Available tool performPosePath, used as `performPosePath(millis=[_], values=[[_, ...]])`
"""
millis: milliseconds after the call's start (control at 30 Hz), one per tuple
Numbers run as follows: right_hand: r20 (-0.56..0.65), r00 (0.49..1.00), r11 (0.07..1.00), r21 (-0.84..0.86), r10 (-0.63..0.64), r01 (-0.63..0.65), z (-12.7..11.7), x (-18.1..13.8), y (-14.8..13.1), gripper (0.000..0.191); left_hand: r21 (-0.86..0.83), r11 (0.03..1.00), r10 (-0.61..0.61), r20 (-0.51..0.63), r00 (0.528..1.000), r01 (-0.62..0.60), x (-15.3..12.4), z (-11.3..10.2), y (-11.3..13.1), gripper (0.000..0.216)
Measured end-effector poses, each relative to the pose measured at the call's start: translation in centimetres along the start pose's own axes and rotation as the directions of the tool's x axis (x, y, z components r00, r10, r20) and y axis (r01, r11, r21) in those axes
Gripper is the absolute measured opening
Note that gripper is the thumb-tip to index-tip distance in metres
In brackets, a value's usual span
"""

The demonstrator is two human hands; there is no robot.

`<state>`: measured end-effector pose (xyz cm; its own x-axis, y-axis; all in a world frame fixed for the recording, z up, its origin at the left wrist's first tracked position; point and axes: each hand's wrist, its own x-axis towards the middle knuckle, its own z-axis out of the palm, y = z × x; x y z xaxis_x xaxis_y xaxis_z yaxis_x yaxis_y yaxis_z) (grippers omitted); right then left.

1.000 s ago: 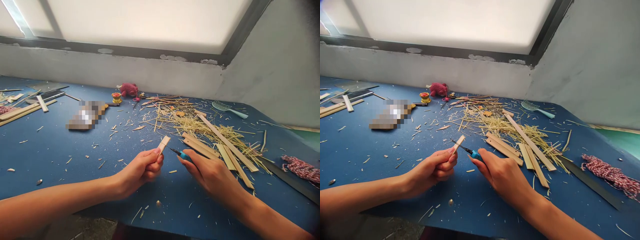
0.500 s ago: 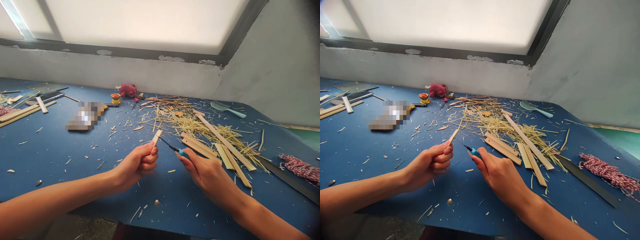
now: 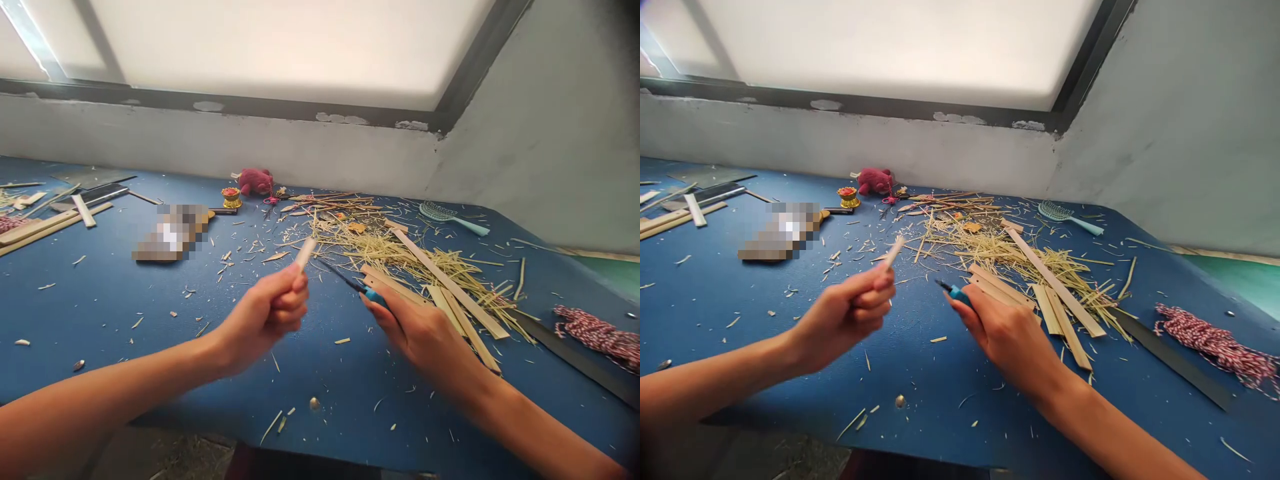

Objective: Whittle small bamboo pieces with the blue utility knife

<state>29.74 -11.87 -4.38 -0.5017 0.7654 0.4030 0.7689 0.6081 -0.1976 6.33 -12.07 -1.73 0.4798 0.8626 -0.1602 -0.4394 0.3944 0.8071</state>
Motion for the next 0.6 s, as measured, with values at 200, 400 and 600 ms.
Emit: performPosePath(millis=[200, 400, 600], values=[[-0.129, 0.992, 0.977, -0.213, 0.003, -0.030, -0.4, -0.1, 1.6, 0.030, 0.251, 0.946, 0.214, -0.009, 0.977, -0.204, 1.4, -1.7, 1.2, 0.031], [0.043, 0.998, 0.948, -0.311, -0.056, 0.066, 0.0, 0.1, 0.5, 0.041, 0.462, 0.857, 0.246, 0.024, 0.969, -0.229, 1.9, -2.6, -0.3, 0.032], [0.166, 0.981, 0.979, 0.157, 0.100, -0.127, -1.9, 1.9, -0.6, 0.044, 0.737, 0.653, 0.036, 0.199, 0.979, -0.174, 1.0, -2.0, -1.2, 0.039]])
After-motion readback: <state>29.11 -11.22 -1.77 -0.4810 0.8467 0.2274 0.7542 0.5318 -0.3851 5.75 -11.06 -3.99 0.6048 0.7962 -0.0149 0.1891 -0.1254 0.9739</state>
